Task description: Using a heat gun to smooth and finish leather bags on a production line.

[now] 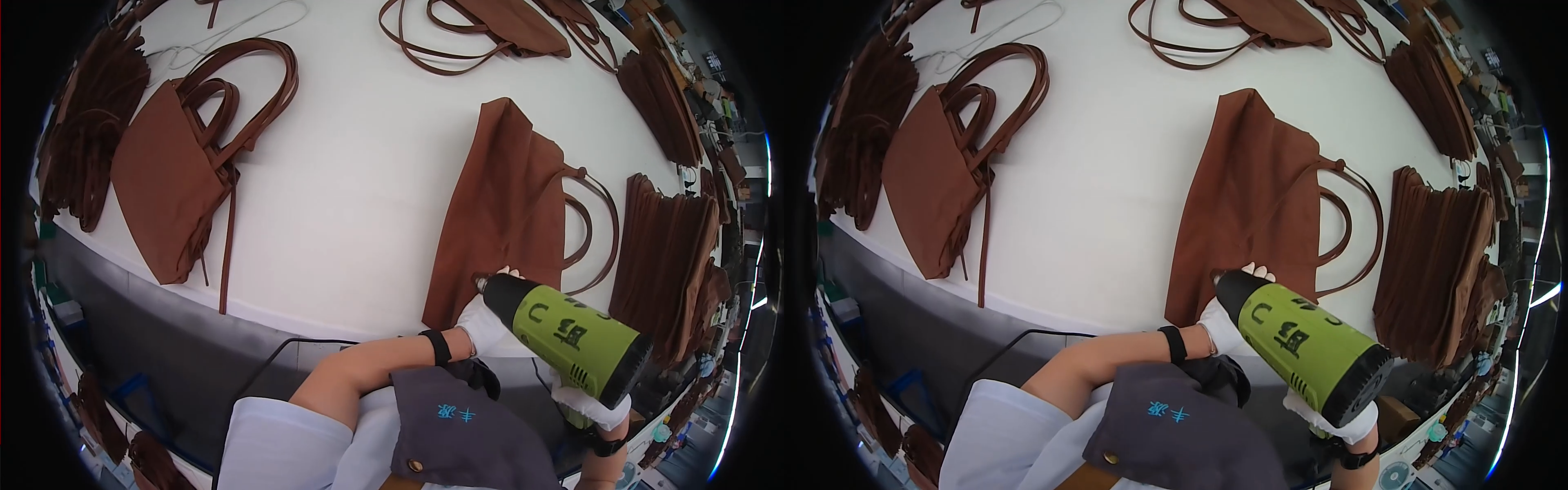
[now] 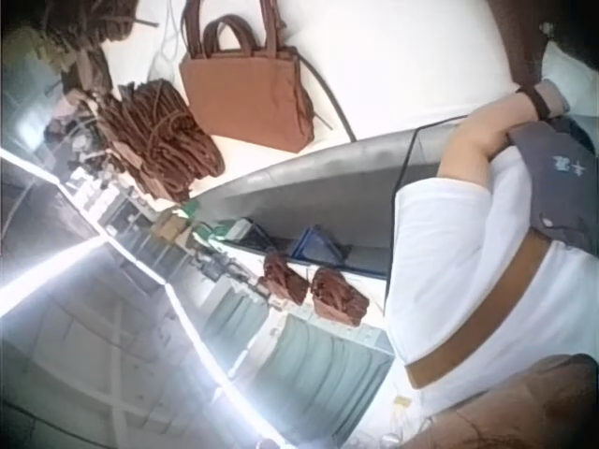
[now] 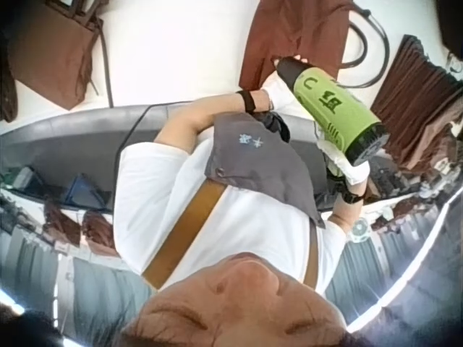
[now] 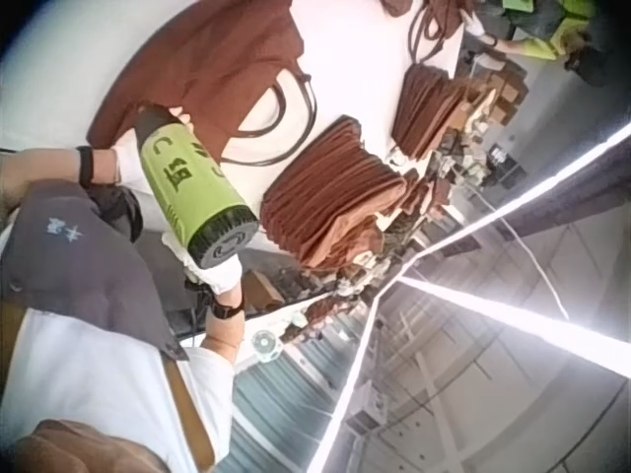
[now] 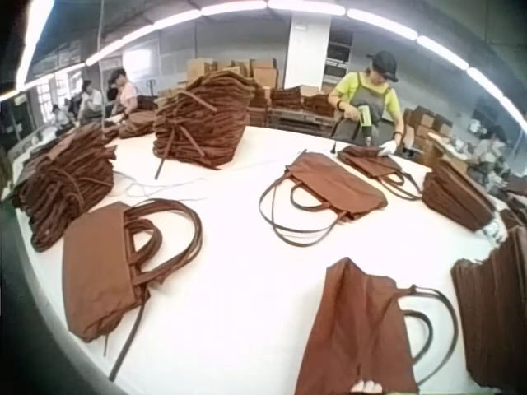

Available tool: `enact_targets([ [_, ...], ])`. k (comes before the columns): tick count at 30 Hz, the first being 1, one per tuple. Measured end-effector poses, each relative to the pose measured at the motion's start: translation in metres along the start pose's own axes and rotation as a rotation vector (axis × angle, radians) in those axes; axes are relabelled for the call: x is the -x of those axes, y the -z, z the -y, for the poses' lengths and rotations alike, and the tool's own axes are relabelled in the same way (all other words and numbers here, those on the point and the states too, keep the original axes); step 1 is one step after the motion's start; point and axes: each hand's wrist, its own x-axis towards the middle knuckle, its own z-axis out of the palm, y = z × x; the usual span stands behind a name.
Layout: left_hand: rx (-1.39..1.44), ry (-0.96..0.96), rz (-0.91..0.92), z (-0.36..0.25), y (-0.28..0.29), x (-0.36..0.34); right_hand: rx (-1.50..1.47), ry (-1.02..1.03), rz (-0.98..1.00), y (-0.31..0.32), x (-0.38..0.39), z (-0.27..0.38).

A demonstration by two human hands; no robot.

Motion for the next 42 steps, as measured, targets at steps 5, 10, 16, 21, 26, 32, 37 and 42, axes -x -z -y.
enact_targets([
  [5, -0.04, -0.02, -0.133, -0.004, -0.027, 0.001, -0.129, -0.144, 0.101, -0.004, 0.005, 0.008],
  [10, -0.149, -0.023, -0.054, -0.009, -0.029, -0.008, -0.041, -0.248, 0.189, -0.003, 0.004, 0.009],
  [16, 0.088, 0.034, 0.073, -0.01, 0.016, 0.006, -0.504, -0.27, 0.006, -0.002, 0.019, -0.001],
  [21, 0.006, 0.088, 0.226, 0.037, 0.095, 0.032, -0.637, -0.264, -0.405, 0.004, 0.034, -0.022],
  [26, -0.012, 0.059, 0.295, 0.081, 0.109, 0.067, -0.718, -0.186, -0.531, 0.004, 0.043, -0.059],
  [32, 0.751, 1.014, -0.354, 0.16, 0.09, -0.017, -0.968, -0.055, -0.548, -0.009, 0.03, -0.08],
  [37, 0.83, 0.986, -0.348, 0.194, 0.091, -0.074, -1.022, 0.048, -0.534, -0.004, -0.015, -0.105],
  [42, 0.638, 1.025, -0.24, 0.181, 0.098, -0.085, -1.016, 0.101, -0.526, 0.023, -0.07, -0.098],
])
